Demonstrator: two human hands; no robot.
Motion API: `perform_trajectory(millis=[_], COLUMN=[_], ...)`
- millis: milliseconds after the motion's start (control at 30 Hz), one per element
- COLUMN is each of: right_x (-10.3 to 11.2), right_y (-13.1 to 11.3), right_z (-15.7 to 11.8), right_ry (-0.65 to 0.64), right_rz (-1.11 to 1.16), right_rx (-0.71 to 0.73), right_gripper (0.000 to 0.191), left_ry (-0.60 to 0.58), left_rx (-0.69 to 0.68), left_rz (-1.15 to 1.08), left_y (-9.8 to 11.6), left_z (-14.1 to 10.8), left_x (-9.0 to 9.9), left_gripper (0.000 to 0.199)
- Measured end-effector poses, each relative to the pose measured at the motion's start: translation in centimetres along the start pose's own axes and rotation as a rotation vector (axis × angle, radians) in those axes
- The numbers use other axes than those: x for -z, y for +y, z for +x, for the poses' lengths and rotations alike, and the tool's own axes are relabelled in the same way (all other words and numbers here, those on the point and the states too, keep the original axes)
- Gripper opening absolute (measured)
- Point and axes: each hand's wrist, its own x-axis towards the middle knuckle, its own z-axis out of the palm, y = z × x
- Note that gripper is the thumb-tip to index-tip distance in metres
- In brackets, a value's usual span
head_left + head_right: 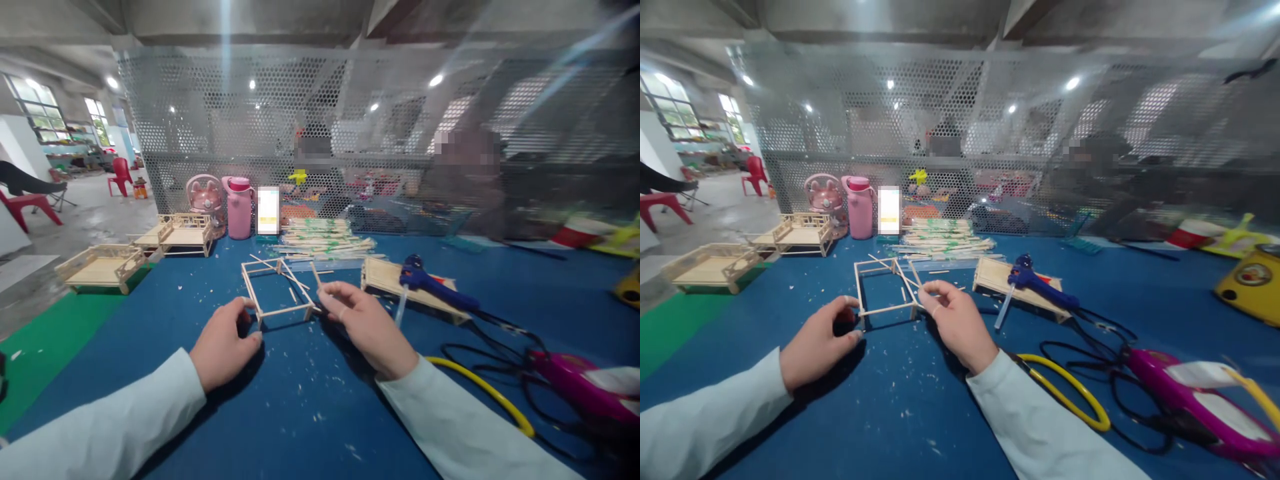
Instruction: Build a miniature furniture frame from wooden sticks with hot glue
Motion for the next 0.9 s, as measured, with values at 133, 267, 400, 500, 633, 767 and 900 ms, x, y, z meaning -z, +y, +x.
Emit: perform_trajectory(millis=[133,267,400,500,633,767,900], right_x=[-0.7,0.0,0.6,0.3,-0.1,-0.3,-0.3], right_y=[0.0,-1.5,-2.8,-3.1,-2.8,-2.5,-2.6], right_z=[-0.2,-0.4,-0.9,-1.5,-2.1,-2.0,-1.7], right_ry=[-0.130,-0.125,-0.098,-0.008,0.270,0.248,0.263], right_rz=[0.199,0.356,0.386,0.142,-0.448,-0.741,-0.786], right_rx=[-0.172,-0.150,-0.028,0.186,0.689,0.856,0.903], right_gripper=[0.029,0.029,0.026,0.017,0.011,0.016,0.017], left_ry=[-0.003,0.047,-0.027,-0.076,-0.108,-0.165,-0.191], left_rx=[-0.018,0.010,0.136,0.198,0.203,0.177,0.156], left_rz=[-0.072,-0.357,-0.706,-0.847,-0.895,-0.889,-0.856], left_y=[0.0,1.2,2.6,2.8,2.5,2.5,2.5], left_z=[-0.1,0.2,0.0,-0.2,0.0,0.1,0.0], left_x=[-0.7,-0.2,0.8,1.2,1.4,1.6,1.9], left_gripper=[0.029,0.024,0.031,0.035,0.034,0.032,0.029])
